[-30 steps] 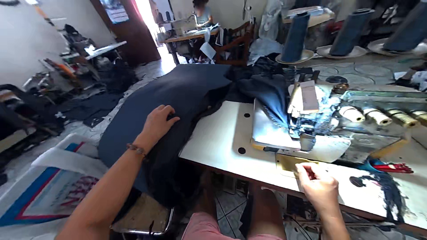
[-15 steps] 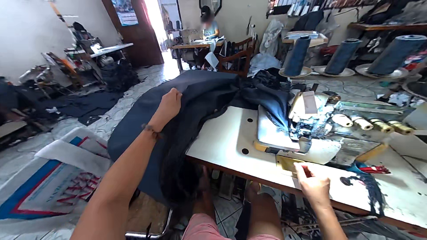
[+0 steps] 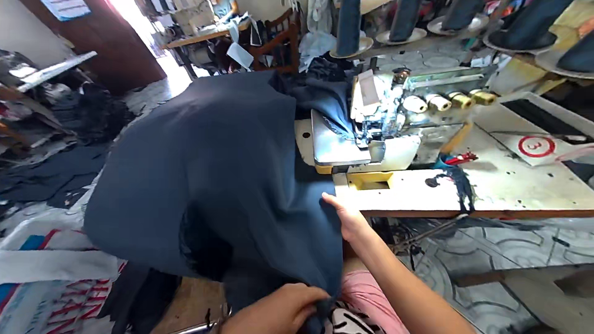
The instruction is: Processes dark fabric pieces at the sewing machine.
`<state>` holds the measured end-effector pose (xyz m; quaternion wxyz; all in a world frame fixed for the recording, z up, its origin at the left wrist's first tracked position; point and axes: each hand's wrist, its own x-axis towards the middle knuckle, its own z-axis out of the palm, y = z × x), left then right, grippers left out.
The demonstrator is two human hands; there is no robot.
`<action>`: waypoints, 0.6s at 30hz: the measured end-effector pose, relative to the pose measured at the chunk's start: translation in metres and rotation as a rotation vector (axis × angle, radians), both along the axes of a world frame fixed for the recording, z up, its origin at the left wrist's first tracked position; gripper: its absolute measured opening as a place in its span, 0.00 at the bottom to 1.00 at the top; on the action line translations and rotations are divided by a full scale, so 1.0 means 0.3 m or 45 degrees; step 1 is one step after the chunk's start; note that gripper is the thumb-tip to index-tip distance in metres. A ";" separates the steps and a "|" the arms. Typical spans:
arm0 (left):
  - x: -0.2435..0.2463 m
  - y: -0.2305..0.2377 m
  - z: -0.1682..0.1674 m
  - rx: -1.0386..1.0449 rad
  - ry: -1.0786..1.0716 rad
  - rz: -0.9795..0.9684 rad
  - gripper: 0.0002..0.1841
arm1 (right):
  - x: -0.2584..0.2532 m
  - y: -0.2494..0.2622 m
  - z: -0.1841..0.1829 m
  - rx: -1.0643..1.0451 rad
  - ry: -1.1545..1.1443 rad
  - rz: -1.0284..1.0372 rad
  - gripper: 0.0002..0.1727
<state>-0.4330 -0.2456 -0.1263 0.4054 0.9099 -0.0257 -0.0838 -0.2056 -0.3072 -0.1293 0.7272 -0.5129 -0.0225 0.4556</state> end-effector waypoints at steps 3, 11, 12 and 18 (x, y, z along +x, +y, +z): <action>0.103 0.056 0.012 0.302 -0.154 -0.057 0.14 | -0.026 -0.047 -0.059 0.018 -0.234 -0.011 0.09; 0.639 0.290 0.120 0.579 -0.552 -0.210 0.25 | -0.123 -0.198 -0.162 0.231 -0.703 0.027 0.27; 0.666 0.292 0.126 0.527 -0.488 -0.268 0.25 | -0.125 -0.219 -0.167 0.237 -0.711 0.016 0.26; 0.660 0.282 0.118 0.037 -0.400 -0.267 0.05 | -0.085 -0.316 -0.216 0.265 -0.605 0.076 0.25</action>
